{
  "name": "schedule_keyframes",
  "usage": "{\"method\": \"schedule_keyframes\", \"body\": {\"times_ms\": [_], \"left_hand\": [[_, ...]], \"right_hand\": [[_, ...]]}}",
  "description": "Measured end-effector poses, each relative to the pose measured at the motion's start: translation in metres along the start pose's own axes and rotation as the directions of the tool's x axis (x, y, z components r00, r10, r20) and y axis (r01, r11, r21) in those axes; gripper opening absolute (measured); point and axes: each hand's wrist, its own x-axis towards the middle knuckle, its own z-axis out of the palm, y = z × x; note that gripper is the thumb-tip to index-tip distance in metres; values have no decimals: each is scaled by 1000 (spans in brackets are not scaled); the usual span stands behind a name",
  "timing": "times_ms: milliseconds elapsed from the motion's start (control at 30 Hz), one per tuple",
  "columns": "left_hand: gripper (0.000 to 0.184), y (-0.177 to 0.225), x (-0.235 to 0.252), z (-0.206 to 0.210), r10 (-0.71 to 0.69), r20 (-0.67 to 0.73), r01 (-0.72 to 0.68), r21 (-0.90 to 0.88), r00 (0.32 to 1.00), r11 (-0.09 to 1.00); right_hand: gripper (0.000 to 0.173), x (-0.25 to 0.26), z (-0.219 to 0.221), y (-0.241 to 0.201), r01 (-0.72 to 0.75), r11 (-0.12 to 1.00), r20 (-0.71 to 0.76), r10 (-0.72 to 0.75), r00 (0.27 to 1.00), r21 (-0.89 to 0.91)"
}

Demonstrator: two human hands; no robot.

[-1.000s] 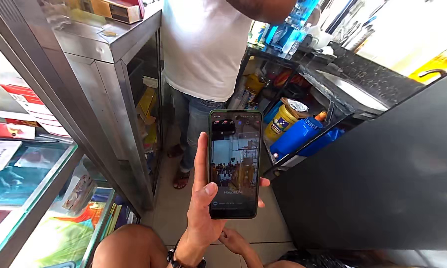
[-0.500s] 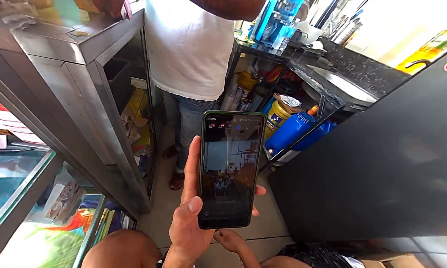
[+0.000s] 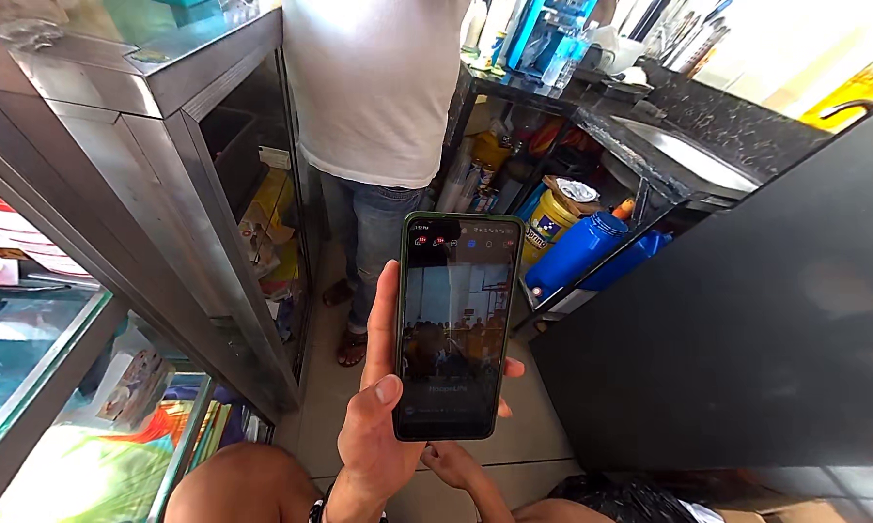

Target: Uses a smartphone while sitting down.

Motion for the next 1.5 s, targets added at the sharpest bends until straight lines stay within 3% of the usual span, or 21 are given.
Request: {"method": "schedule_keyframes", "body": {"times_ms": [733,1500], "left_hand": [[74,0,1,-2,-1,-25,1,9,1000,1000],[73,-4,1,-7,-18,-50,20,38,999,999]], "right_hand": [[42,1,-2,5,82,994,11,-81,997,-65],[42,-5,-5,-4,59,996,-2,-59,998,-65]]}}
